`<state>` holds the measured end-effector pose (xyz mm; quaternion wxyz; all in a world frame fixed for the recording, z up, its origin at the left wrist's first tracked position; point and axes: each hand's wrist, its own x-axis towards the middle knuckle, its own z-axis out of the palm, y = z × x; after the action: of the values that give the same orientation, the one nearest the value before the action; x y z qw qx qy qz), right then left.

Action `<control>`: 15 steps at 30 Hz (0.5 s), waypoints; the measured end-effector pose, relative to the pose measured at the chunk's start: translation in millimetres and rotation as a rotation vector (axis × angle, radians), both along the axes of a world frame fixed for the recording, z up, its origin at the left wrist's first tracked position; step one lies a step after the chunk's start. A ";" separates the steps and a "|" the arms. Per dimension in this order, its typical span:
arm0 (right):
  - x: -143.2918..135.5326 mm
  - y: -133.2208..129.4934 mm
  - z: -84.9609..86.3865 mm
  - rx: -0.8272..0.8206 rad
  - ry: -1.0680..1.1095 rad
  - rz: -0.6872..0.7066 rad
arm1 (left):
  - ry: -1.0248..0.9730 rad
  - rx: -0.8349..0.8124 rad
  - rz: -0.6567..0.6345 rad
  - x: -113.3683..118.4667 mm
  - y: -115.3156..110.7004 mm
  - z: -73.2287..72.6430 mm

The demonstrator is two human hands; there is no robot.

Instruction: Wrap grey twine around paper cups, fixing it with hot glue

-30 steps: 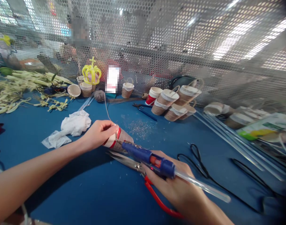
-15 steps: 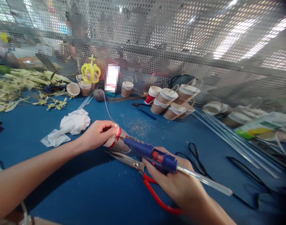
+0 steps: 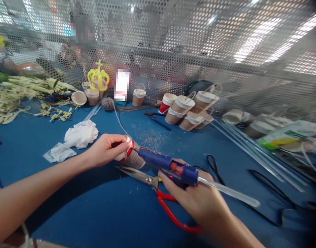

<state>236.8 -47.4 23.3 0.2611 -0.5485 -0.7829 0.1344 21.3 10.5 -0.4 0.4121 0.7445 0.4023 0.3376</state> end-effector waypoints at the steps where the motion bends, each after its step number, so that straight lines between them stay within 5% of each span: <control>1: -0.3 -0.1 1.0 0.000 -0.001 0.005 | 0.002 0.003 -0.001 -0.1 0.0 0.0; 15: 3.0 -1.4 1.6 -0.040 0.004 0.019 | 0.075 0.076 -0.038 -2.8 0.2 0.8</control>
<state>239.7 -48.8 24.9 0.2505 -0.5459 -0.7846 0.1535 18.5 10.7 0.4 0.3746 0.7791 0.3904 0.3166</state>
